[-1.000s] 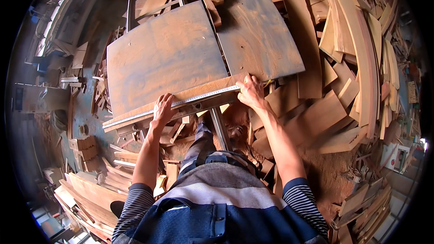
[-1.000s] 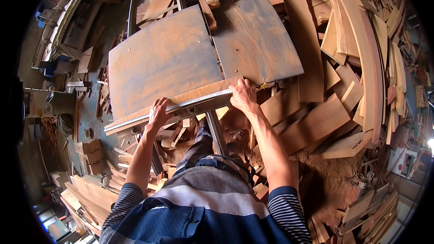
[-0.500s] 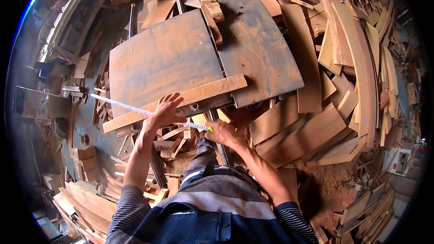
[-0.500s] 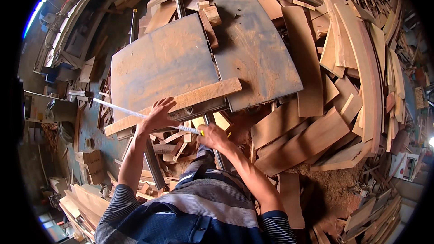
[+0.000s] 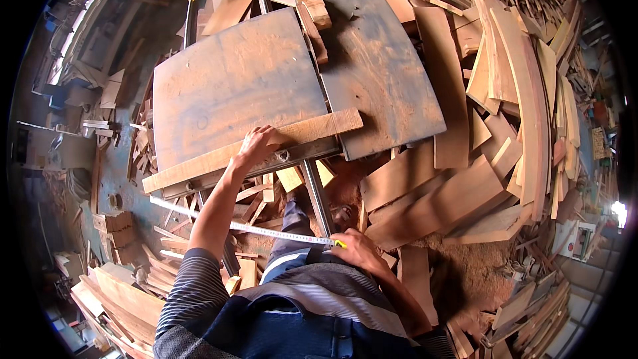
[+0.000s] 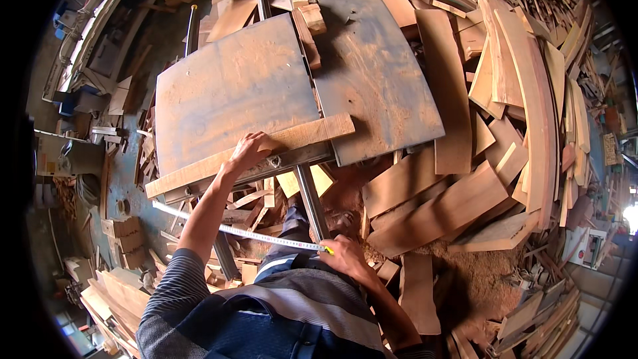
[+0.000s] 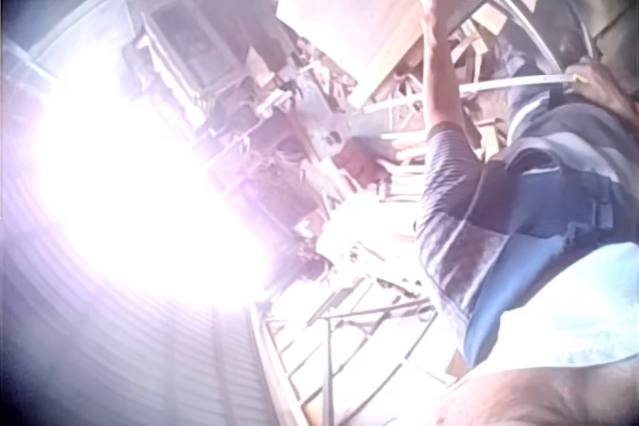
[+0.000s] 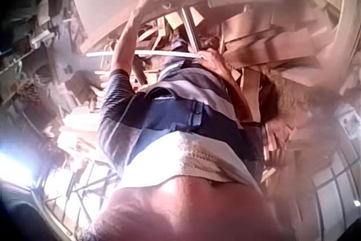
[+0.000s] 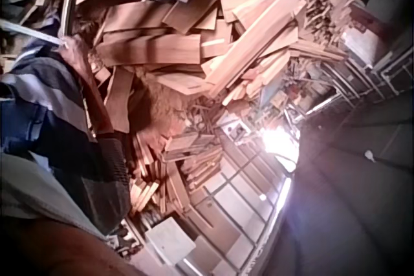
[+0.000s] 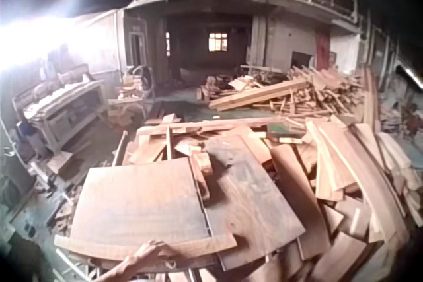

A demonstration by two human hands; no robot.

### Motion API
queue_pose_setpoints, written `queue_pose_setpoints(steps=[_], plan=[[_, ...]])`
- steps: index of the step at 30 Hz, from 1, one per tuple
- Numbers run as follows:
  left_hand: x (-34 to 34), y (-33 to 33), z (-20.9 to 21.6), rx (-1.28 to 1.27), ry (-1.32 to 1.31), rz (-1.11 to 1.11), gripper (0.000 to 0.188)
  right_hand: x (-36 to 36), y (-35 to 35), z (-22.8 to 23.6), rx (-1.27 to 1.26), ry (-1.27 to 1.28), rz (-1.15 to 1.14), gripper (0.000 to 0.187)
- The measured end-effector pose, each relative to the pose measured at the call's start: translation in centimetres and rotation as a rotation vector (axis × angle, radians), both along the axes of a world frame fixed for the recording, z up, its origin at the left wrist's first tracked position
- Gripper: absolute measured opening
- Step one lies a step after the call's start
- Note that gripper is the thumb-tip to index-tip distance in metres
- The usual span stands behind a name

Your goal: The person measures wood planks using a tape measure in a woodworking workshop, moving several planks and measuring their length and width.

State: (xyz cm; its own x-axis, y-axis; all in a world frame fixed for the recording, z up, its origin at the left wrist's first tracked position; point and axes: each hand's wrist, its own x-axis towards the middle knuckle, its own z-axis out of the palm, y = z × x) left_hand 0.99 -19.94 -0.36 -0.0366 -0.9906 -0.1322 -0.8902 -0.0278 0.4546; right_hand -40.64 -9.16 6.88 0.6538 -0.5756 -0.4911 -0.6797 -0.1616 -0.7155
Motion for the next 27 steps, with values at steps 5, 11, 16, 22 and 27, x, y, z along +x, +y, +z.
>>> queue_pose_setpoints(steps=[5, 11, 16, 22, 27], plan=[[0.0, 0.6, -0.6, -0.065, 0.002, 0.058, 0.039, 0.7, 0.0, 0.5, -0.043, -0.024, -0.03, 0.041], [0.0, 1.2, -1.3, -0.146, 0.008, 0.074, 0.039, 1.3, -0.2, -0.1, -0.041, -0.059, -0.016, 0.041], [-0.6, 1.1, -0.6, -0.116, 0.054, 0.118, 0.04, 1.6, -0.5, -0.4, -0.102, -0.12, -0.016, 0.04], [0.6, 1.0, -0.7, -0.105, 0.202, 0.157, 0.04, 1.6, -0.7, 0.6, -0.139, -0.121, -0.043, 0.037], [1.8, -1.1, -0.2, 0.128, 0.193, 0.076, 0.04, 0.8, -0.6, 0.6, -0.142, -0.119, -0.064, 0.035]])
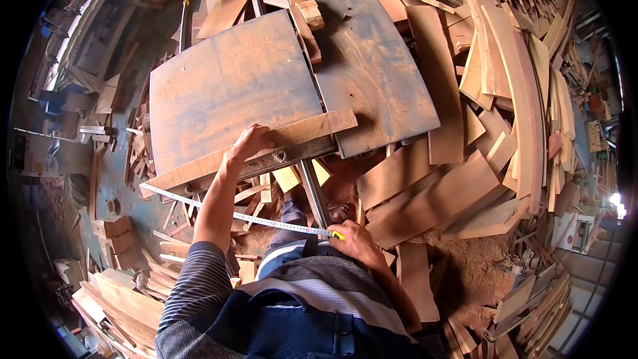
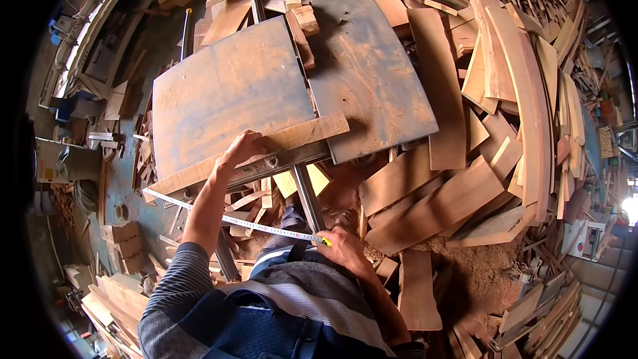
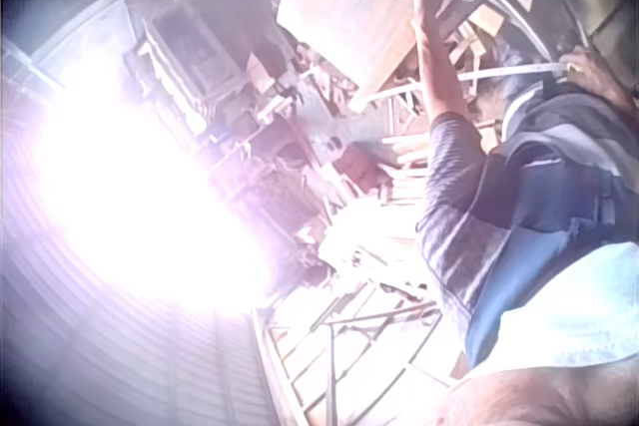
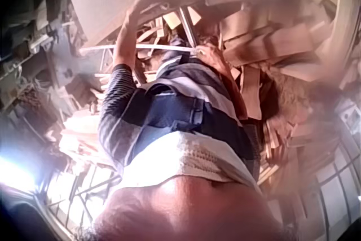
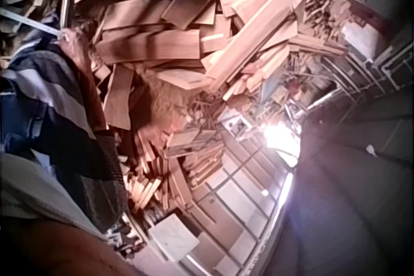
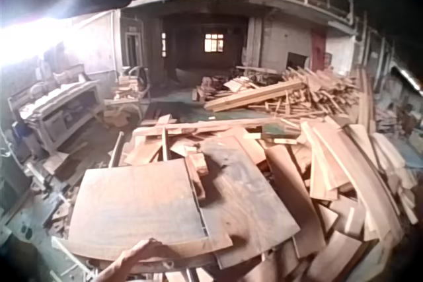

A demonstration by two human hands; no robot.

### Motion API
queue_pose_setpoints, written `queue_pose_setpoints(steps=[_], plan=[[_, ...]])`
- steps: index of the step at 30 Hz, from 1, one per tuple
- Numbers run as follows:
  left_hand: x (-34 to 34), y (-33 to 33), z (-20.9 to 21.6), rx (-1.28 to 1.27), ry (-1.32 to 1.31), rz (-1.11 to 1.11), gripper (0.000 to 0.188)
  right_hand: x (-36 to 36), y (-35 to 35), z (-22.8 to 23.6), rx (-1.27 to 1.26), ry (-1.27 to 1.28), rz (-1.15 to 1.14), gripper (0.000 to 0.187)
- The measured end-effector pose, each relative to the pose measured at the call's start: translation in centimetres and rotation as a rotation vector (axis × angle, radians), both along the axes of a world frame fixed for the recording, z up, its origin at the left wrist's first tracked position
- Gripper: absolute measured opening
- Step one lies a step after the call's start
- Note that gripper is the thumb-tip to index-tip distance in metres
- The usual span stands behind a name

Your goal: The person measures wood planks using a tape measure in a woodworking workshop, moving several planks and measuring their length and width.

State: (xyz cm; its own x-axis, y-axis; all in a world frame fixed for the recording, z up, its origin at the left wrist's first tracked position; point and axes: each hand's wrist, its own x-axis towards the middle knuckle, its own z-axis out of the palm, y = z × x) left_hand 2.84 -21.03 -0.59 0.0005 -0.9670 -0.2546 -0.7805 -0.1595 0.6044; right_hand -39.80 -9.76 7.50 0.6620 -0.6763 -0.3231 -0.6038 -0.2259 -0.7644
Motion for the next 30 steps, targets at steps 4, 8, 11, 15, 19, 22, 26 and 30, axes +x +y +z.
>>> queue_pose_setpoints(steps=[4, 8, 11, 15, 19, 22, 26, 30], plan=[[0.8, -0.4, -0.4, 0.063, 0.135, -0.042, 0.043, -0.6, 0.1, 0.0, -0.011, -0.005, -0.027, 0.036], [3.3, 1.6, -3.2, -0.078, 0.173, -0.033, 0.044, -0.4, -0.2, 1.0, 0.064, 0.072, -0.01, 0.04], [0.2, 0.1, -0.8, -0.094, 0.004, -0.101, 0.039, -0.8, -0.5, 0.5, 0.066, 0.116, -0.048, 0.04], [0.4, 3.0, -2.3, -0.284, -0.272, -0.122, 0.047, -0.1, -0.6, 0.7, 0.069, 0.07, -0.024, 0.041], [-2.6, 3.4, -0.5, -0.199, -0.289, -0.04, 0.069, -0.2, -1.0, 0.2, 0.043, 0.054, 0.003, 0.041], [-3.2, 4.2, -0.5, -0.341, -0.444, -0.013, 0.071, 0.4, -1.0, 0.4, 0.06, 0.053, 0.035, 0.041], [-2.9, 4.4, -0.7, -0.368, -0.515, 0.017, 0.07, 0.4, -0.5, -1.0, 0.066, 0.067, 0.054, 0.042], [-2.1, 3.7, -1.1, -0.392, -0.517, 0.021, 0.066, 0.5, -0.5, -0.8, 0.062, 0.081, 0.063, 0.041]])
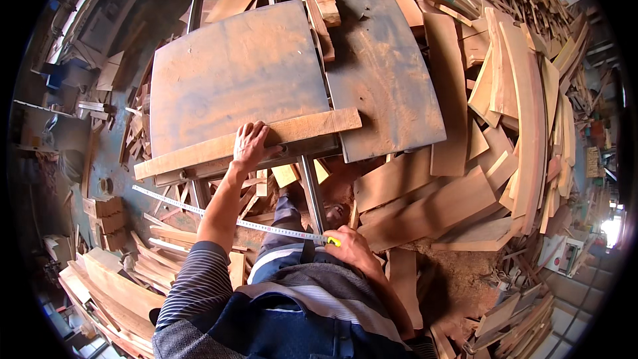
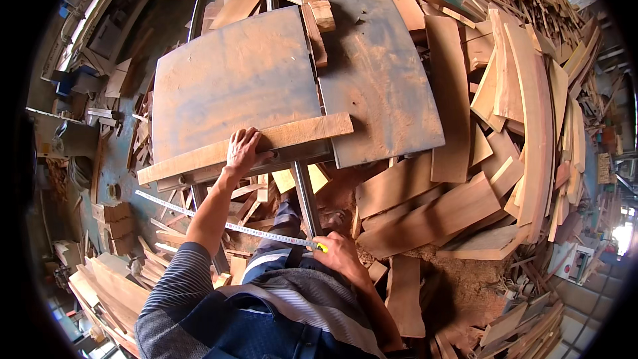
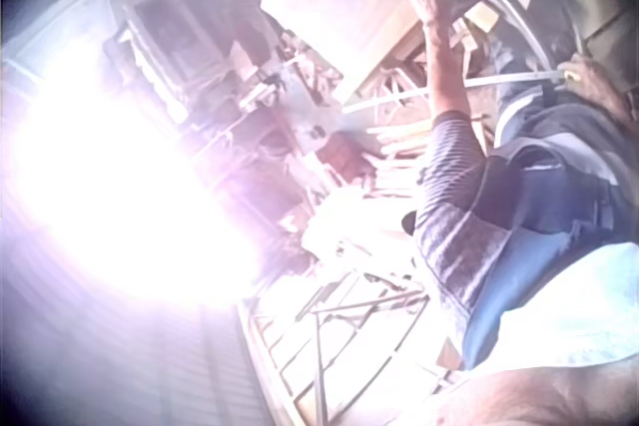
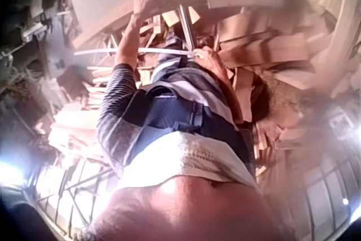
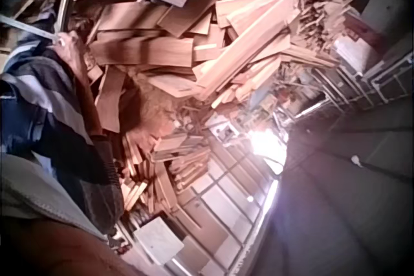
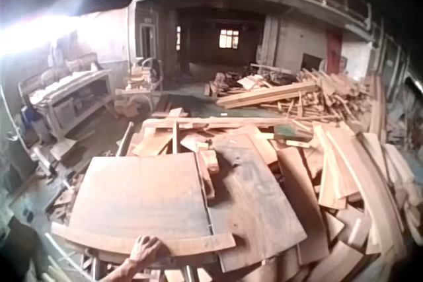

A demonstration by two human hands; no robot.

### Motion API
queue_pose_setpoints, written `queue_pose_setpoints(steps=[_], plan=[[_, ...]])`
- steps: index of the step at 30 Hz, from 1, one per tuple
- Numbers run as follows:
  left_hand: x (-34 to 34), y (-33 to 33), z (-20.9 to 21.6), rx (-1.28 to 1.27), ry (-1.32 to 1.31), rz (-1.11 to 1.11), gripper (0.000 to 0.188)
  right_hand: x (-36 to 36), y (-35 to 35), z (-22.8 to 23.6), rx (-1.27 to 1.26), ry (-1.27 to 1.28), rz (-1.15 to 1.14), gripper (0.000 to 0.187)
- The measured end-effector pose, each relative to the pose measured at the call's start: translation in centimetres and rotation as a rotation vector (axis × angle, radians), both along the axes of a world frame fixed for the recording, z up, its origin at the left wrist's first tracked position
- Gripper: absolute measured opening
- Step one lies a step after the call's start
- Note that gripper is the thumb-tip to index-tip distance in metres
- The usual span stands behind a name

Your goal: The person measures wood planks using a tape measure in a woodworking workshop, moving several planks and measuring their length and width.

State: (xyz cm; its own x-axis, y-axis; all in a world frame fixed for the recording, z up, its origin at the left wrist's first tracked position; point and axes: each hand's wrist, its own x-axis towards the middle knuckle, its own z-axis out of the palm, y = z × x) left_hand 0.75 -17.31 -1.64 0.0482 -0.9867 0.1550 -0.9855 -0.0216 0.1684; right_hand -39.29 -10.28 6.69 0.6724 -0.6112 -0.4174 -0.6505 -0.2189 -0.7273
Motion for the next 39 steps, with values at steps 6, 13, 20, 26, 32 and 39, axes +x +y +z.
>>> queue_pose_setpoints(steps=[6, 13, 20, 26, 32, 39], plan=[[3.1, -4.1, -0.5, -0.037, 0.035, -0.009, 0.065, -0.4, -0.1, 1.4, 0.105, 0.07, -0.002, 0.037], [8.1, -9.9, -1.2, -0.06, 0.032, -0.001, 0.065, -1.2, 1.1, -1.3, 0.149, 0.068, 0.068, 0.042], [10.8, -13.3, -1.2, -0.041, 0.084, -0.005, 0.066, -0.3, 2.4, -2.2, 0.288, 0.055, 0.01, 0.042], [12.7, -15.7, -0.4, -0.001, 0.089, 0.022, 0.066, 0.0, 3.7, -2.7, 0.322, 0.073, -0.001, 0.041], [15.1, -19.7, 0.2, 0.091, 0.099, 0.046, 0.061, -0.2, 5.9, -2.0, 0.284, 0.037, -0.128, 0.042], [14.4, -19.3, 1.6, 0.221, 0.12, 0.059, 0.06, -1.1, 5.8, 0.5, 0.361, -0.093, -0.133, 0.047]])
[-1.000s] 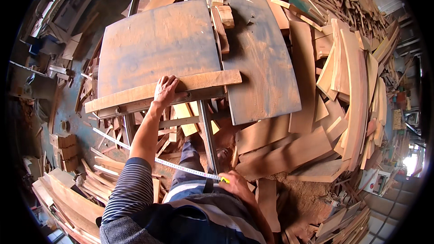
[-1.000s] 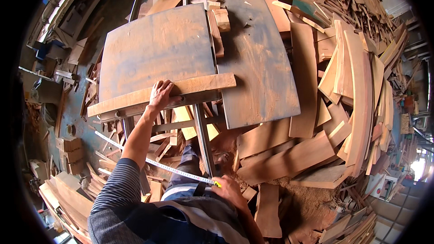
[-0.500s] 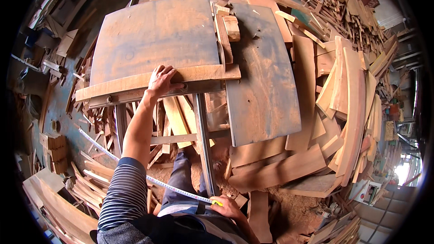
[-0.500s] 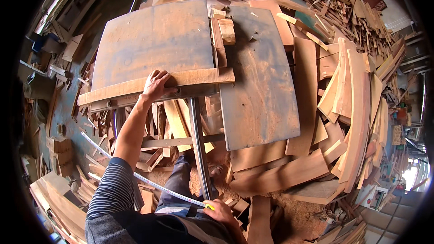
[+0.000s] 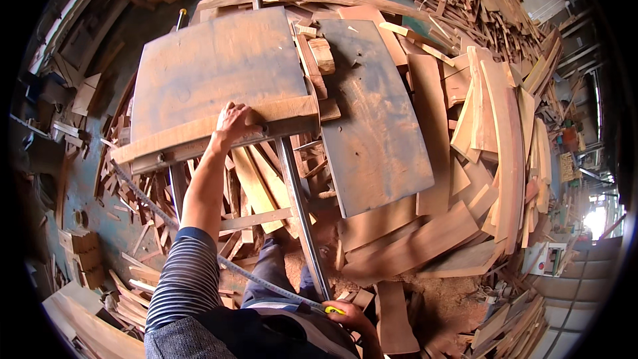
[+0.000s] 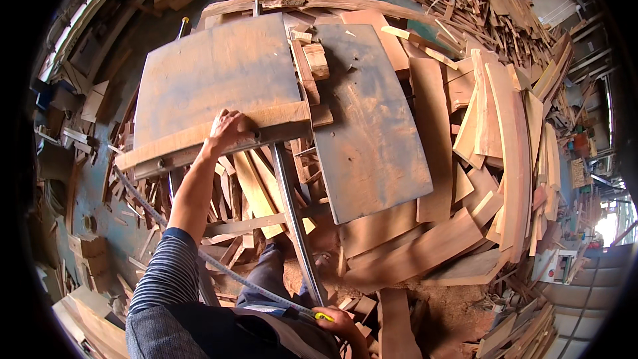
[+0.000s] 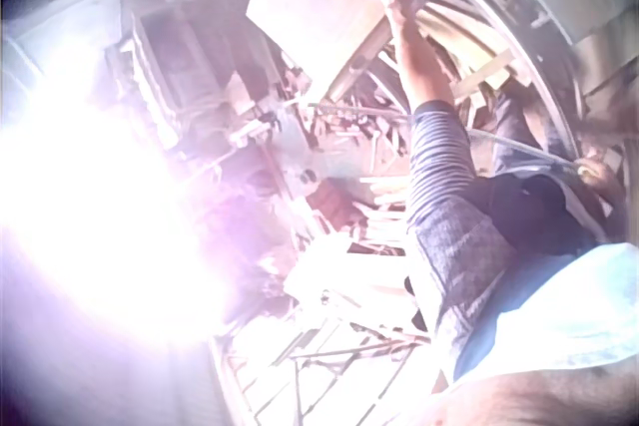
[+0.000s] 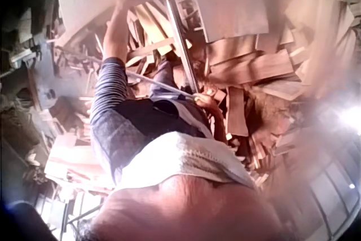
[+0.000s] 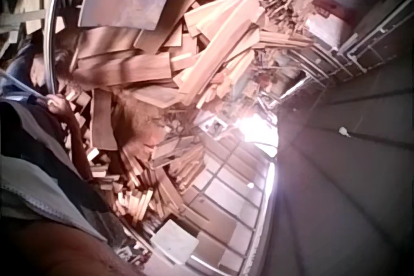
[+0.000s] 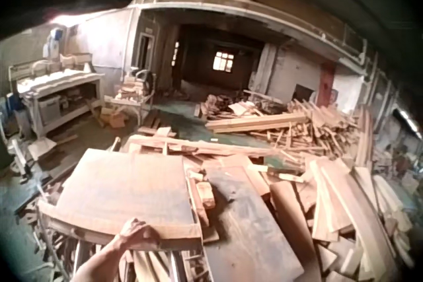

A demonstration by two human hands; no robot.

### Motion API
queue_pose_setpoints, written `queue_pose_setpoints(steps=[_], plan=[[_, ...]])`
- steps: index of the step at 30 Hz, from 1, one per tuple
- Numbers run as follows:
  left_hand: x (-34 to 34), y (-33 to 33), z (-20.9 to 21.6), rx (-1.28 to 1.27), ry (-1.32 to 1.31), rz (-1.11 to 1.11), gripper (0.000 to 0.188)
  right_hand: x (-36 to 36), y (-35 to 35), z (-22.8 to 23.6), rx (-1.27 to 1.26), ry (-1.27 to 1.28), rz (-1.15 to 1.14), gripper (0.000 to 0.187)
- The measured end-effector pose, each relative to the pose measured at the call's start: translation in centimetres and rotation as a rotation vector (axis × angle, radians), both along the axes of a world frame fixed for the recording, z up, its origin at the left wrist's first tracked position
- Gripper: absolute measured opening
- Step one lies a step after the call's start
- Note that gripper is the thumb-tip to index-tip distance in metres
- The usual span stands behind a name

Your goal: The person measures wood planks using a tape measure in a woodworking workshop, moving several planks and measuring their length and width.

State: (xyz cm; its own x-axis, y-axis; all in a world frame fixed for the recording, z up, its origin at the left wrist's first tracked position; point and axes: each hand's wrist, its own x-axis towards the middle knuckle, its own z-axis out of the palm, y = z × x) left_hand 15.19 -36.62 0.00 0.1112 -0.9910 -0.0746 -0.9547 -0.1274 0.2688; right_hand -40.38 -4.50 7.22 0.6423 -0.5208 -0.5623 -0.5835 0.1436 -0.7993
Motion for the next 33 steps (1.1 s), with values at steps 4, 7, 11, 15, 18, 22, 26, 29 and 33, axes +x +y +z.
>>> queue_pose_setpoints(steps=[4, 7, 11, 15, 18, 22, 26, 29, 33], plan=[[-2.3, 3.3, -0.2, -0.037, -0.003, -0.007, 0.064, -1.2, -1.0, -0.8, 0.12, 0.032, -0.009, 0.055], [-3.8, 6.3, -1.1, -0.072, -0.014, -0.017, 0.066, -2.2, -1.8, -1.3, 0.123, 0.047, 0.055, 0.056], [-6.6, 10.5, -2.5, -0.106, 0.034, -0.039, 0.065, -3.0, -3.0, -0.1, 0.143, 0.127, 0.014, 0.066], [-11.1, 13.7, -0.8, -0.044, -0.037, 0.009, 0.071, -5.5, -3.4, 1.1, 0.076, 0.225, 0.118, 0.064], [-13.2, 16.7, -0.8, -0.089, -0.025, 0.023, 0.074, -8.8, -2.8, -0.4, -0.148, 0.119, 0.218, 0.056], [-15.1, 20.7, -1.1, -0.037, -0.023, 0.091, 0.077, -10.7, -3.2, -0.4, -0.123, 0.163, 0.266, 0.052], [-20.3, 24.1, -1.1, -0.062, -0.192, 0.331, 0.061, -10.8, -3.0, -0.1, -0.247, 0.102, 0.245, 0.045], [-25.6, 30.9, 5.3, -0.467, 0.239, 0.281, 0.045, -8.7, -4.2, 0.1, -0.209, 0.045, 0.289, 0.042], [-33.4, 42.0, 9.1, -0.455, 1.001, 0.658, 0.023, -4.5, -4.8, 0.2, -0.287, -0.025, 0.32, 0.042]])
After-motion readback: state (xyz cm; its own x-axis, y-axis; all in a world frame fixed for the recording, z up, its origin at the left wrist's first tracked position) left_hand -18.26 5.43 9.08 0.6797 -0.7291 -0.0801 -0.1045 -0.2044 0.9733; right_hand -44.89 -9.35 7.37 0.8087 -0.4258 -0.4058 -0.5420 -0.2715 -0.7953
